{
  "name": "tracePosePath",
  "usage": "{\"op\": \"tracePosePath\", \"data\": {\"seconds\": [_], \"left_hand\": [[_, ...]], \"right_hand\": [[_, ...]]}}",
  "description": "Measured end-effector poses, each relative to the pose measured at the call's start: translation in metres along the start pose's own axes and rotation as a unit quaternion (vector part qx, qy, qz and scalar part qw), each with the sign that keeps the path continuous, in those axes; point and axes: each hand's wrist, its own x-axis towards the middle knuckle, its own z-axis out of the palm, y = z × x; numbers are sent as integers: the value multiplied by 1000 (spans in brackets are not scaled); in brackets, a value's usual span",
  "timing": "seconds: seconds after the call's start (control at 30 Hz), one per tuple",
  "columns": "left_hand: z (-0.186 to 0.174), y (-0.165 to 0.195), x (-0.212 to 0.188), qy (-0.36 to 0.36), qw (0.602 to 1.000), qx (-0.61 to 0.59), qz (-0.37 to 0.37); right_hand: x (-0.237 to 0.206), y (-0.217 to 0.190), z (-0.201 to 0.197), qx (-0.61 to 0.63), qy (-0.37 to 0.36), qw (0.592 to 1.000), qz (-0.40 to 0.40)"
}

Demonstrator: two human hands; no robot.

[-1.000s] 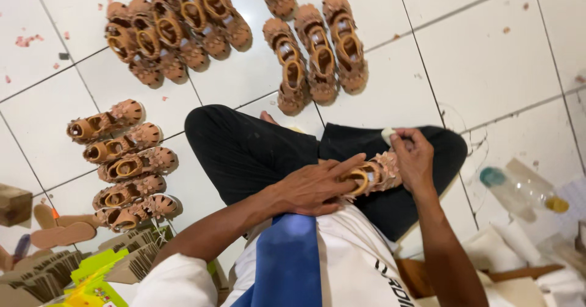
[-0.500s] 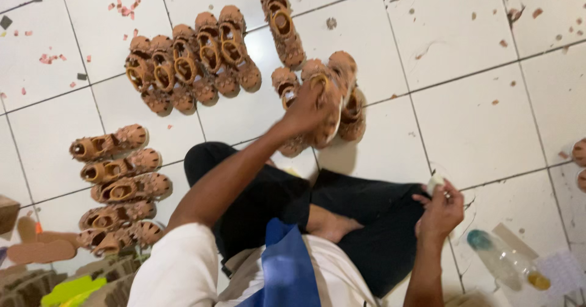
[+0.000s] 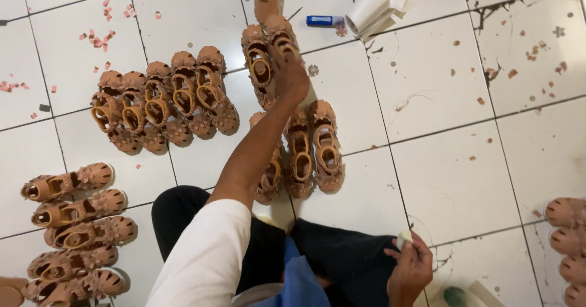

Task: The person sits on the floor surrounded by rows of sandals and cleans them one at a time, rubbing each sandal with a white sponge-like block, turning the sandal over to wipe different parts, then placing it back on the floor and picking up the next one.

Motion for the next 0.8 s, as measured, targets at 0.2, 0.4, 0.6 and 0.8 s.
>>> {"op": "tracePosePath", "data": {"seconds": [0.2,0.4,0.6,0.8], "left_hand": [[-26,-26,26,17,990,40,132],[-56,-39,136,76,986,40,143],[-57,-27,193,22,991,65,116],[-88,-11,223,117,966,-122,197]], "right_hand": [[19,27,-18,-51,-46,998,-11],[55,42,-9,-43,-78,990,113],[64,37,4,-109,-70,975,179],[62,46,4,-108,-45,981,154]]}}
